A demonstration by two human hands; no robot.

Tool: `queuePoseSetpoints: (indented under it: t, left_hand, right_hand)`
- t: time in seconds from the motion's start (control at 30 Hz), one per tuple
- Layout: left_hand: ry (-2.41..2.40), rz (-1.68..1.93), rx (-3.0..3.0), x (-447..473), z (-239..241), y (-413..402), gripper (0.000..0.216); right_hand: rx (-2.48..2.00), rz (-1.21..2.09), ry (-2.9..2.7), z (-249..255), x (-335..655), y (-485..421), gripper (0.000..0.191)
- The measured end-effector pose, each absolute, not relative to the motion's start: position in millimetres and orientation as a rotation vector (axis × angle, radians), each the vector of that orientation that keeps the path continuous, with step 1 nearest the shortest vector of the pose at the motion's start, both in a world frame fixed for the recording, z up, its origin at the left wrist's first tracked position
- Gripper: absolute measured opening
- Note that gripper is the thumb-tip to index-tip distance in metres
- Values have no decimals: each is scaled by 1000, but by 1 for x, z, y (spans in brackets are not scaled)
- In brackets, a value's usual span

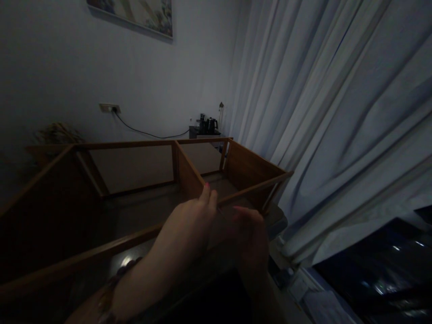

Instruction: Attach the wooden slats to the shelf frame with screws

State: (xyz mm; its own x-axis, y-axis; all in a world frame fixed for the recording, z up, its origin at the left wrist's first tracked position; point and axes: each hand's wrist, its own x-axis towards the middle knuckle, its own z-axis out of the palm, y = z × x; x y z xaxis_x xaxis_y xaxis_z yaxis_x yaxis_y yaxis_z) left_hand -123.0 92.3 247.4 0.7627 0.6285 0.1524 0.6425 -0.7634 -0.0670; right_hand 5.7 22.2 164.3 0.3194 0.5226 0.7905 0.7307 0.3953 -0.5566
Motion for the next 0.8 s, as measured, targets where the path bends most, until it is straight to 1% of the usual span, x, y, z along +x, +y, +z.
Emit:
queuePoseSetpoints:
  t: [0.03,0.13,0.17,0.33,0.43,0.67,0.8]
  left_hand:
    - [-1029,-179,-2856,-123,247,93,51]
    - [-1026,-186,-2869,-122,247,93,49]
    - [-1028,-186,-2867,-122,247,94,48]
    - [-1042,-146,-2877,-123,248,93,54]
    - [-1041,-144,-2882,-123,248,92,54]
    - [-1040,-139,-2873,-124,249,93,44]
    - [-1031,-179,-2869,-124,248,93,40]
  right_hand:
    - [-1214,-212,-1368,164,8,23,20]
    - [-1074,-274,-1551,166,15,23,9]
    - [-1038,-278,-1605,168,17,23,11]
    - [-1058,-193,-1797,173,29,15,37]
    - [-1089,-121,-1842,173,34,11,43]
    - [-1031,4,-1803,166,35,18,32]
    - [-1003,21,-1703,162,30,27,15]
